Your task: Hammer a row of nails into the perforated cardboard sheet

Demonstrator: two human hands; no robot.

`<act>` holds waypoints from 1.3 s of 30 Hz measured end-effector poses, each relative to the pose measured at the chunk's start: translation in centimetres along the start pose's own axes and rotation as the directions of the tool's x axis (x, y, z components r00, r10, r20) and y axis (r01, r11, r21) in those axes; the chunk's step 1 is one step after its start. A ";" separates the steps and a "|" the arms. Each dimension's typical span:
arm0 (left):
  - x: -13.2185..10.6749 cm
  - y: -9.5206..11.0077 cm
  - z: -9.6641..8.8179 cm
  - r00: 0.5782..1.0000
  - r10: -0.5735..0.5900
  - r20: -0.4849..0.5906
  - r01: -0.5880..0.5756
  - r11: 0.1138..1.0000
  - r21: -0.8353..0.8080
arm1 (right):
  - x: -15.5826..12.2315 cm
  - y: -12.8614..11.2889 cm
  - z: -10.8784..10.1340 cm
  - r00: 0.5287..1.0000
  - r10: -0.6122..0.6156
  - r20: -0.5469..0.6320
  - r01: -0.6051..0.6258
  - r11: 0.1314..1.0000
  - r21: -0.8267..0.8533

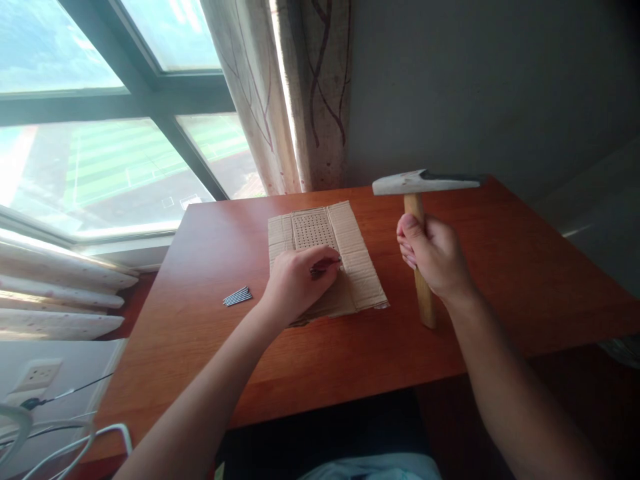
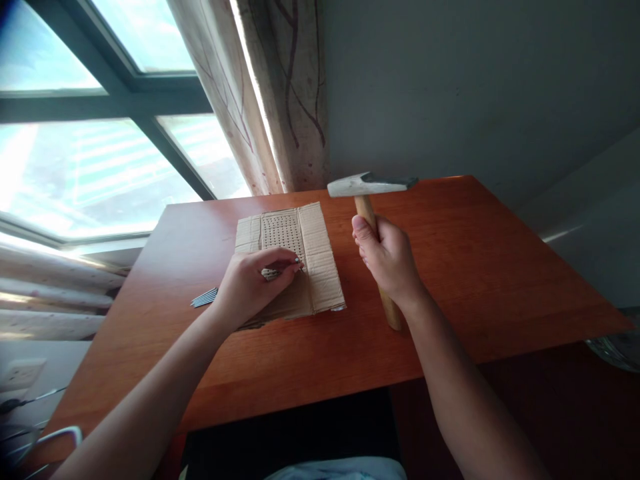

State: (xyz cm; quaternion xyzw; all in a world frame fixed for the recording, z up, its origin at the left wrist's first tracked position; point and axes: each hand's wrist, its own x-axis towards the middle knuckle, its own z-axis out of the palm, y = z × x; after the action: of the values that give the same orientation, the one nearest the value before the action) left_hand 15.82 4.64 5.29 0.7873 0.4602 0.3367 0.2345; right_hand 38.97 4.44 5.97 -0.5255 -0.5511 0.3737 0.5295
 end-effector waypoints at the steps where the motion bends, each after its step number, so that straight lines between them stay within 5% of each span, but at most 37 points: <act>1: 0.0 0.0 0.0 1.000 0.001 -0.001 -0.001 1.000 -0.011 | -0.1 -0.1 -0.2 1.000 -0.012 0.017 0.013 0.994 -0.108; 5: 0.2 -0.2 0.2 1.000 0.022 0.004 -0.021 0.999 -0.031 | -0.5 -1.5 -1.3 0.988 -0.079 0.133 0.137 0.848 -0.513; 13: 0.5 -0.5 0.5 1.000 0.001 0.007 -0.001 1.000 -0.017 | -0.6 -7.1 -2.2 0.921 0.095 0.378 0.205 0.707 -0.677; 18: 0.5 -0.5 0.6 1.000 0.000 0.023 0.000 1.000 -0.026 | -0.9 -8.4 -1.5 0.922 0.023 0.388 0.269 0.683 -0.679; 23: 0.4 -0.5 0.5 0.999 0.009 0.034 -0.009 1.000 -0.003 | -1.5 -7.5 -0.7 0.880 0.104 0.464 0.278 0.680 -0.679; 28: 0.4 -0.5 0.6 1.000 0.011 0.024 -0.011 1.000 -0.007 | -1.7 -7.2 -0.5 0.901 0.033 0.432 0.288 0.698 -0.656; 39: 0.4 -0.7 0.6 0.999 0.018 0.035 -0.018 1.000 0.004 | -1.6 -7.1 -0.6 0.903 0.090 0.420 0.256 0.672 -0.695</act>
State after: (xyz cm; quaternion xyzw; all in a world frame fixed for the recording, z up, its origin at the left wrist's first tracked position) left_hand 16.02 5.32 4.53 0.7976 0.4498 0.3241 0.2378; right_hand 38.06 1.57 12.67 -0.5738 -0.7787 0.1987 0.1582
